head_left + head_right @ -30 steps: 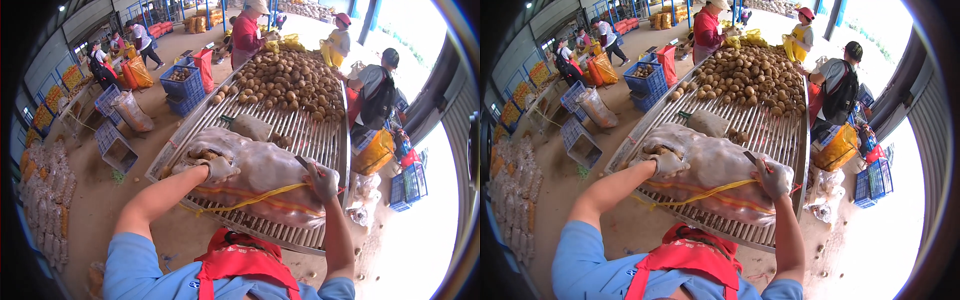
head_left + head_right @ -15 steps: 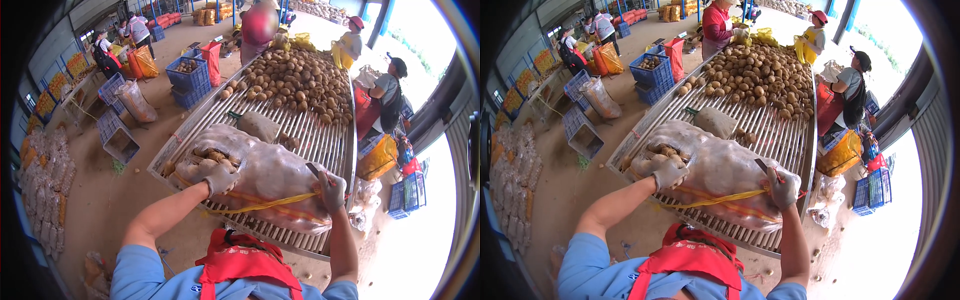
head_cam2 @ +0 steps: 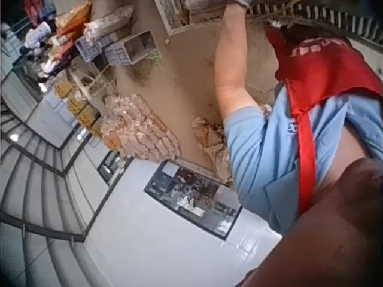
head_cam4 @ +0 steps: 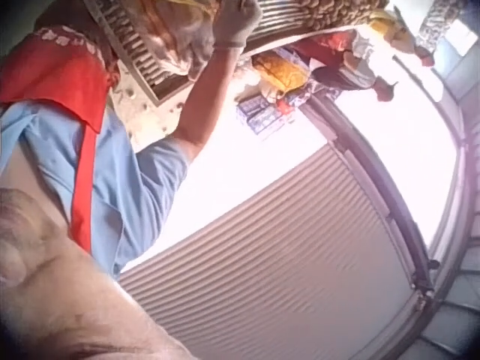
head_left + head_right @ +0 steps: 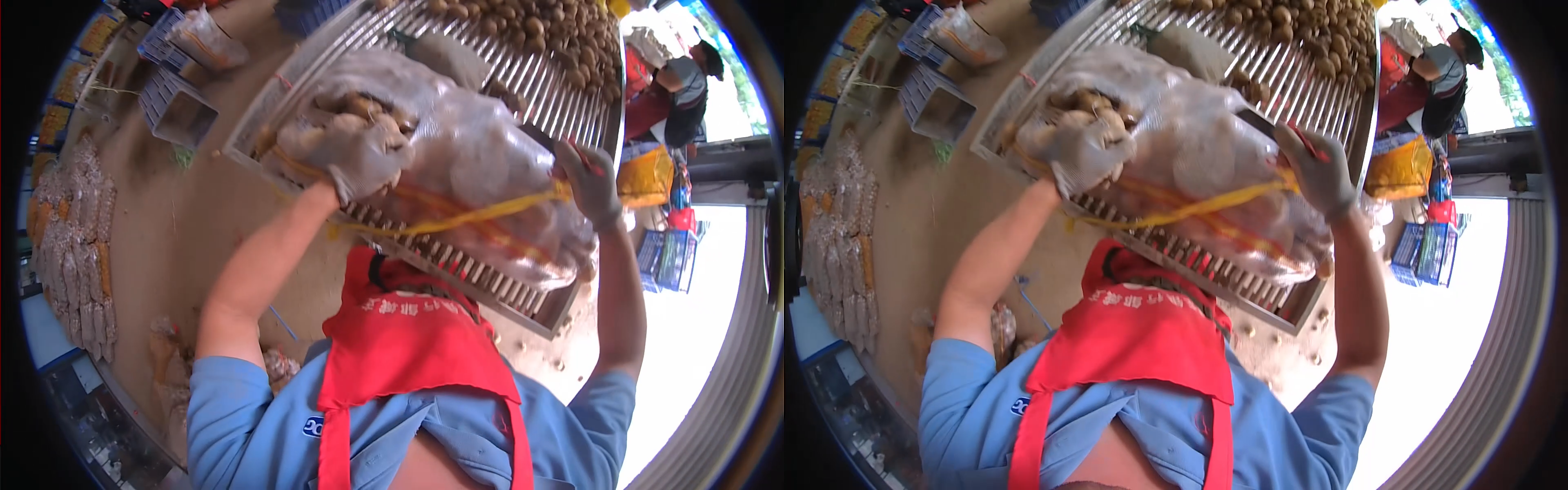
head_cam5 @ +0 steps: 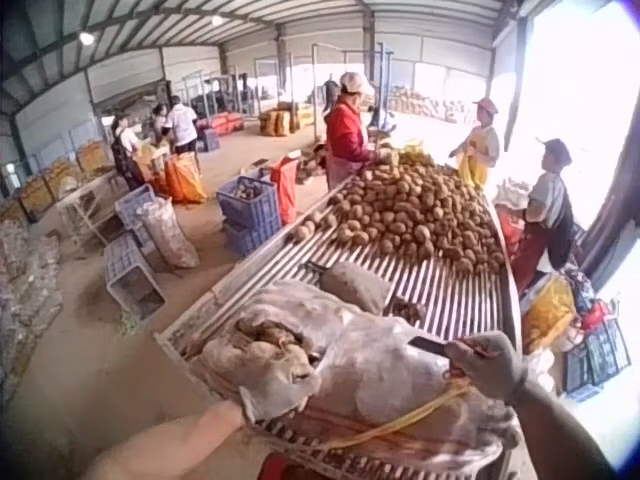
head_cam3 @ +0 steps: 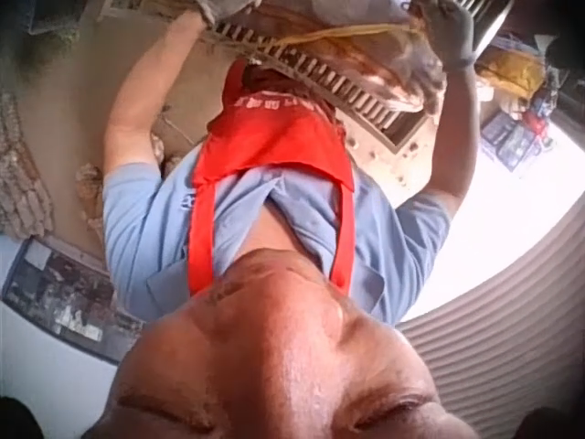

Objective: Cutting open large plastic sacks of potatoes and emptying them onto a sorting table before re-tying the bags.

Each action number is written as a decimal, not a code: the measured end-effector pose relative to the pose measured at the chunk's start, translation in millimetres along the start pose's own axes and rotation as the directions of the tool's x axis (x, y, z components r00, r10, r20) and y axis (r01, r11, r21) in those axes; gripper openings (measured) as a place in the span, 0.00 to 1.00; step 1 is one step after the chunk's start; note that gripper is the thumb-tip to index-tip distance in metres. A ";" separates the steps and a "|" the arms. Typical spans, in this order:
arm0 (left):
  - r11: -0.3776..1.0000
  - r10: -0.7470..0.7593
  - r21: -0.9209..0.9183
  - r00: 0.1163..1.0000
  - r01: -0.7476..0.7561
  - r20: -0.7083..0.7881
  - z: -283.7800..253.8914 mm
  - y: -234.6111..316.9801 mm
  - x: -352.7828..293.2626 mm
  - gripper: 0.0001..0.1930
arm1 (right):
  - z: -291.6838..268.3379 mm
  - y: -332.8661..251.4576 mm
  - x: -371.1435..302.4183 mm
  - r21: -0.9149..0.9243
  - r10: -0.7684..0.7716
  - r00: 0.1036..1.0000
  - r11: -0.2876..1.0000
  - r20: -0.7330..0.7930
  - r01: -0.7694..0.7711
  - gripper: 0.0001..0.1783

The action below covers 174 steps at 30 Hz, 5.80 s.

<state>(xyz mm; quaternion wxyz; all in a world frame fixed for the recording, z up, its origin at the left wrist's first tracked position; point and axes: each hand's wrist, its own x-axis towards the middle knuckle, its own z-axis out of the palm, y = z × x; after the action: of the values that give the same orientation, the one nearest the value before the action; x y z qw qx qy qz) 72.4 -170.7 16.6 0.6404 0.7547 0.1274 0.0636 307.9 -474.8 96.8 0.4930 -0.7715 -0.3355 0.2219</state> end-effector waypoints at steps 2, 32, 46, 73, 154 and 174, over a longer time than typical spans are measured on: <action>0.974 0.167 0.164 0.985 -0.157 -0.048 0.2 4.2 -4.4 0.12 | 11.8 -17.5 23.9 -0.132 0.058 0.984 0.991 0.171 -0.036 0.24; 0.917 -0.390 -0.024 0.909 0.398 0.147 19.1 41.7 13.2 0.16 | -5.6 -57.5 69.9 -0.479 -0.244 0.892 0.773 0.381 0.416 0.20; 0.844 0.009 0.533 0.993 0.054 -0.115 35.5 17.9 -7.4 0.19 | 76.7 -50.9 87.5 -0.572 -0.081 0.878 0.730 0.472 0.375 0.32; 0.664 0.171 0.680 0.948 -0.311 0.267 -3.5 51.9 -14.9 0.14 | -37.0 -64.9 45.9 -0.626 -0.118 0.779 0.526 0.616 0.575 0.24; 0.416 0.246 0.832 0.926 -0.367 0.286 64.1 71.6 -17.6 0.04 | -1.0 -30.2 58.6 -0.530 -0.075 0.634 0.478 0.770 0.700 0.23; 0.719 0.035 0.673 0.977 -0.171 0.211 101.6 71.1 6.7 0.18 | -59.3 -21.7 -8.9 -0.535 -0.177 0.912 0.763 0.369 0.364 0.21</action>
<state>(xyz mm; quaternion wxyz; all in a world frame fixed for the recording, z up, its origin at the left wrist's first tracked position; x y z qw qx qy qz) 113.1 -275.9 68.6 0.3193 0.9465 0.0400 -0.0223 335.4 -511.4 141.3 0.1983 -0.7865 -0.5667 0.1447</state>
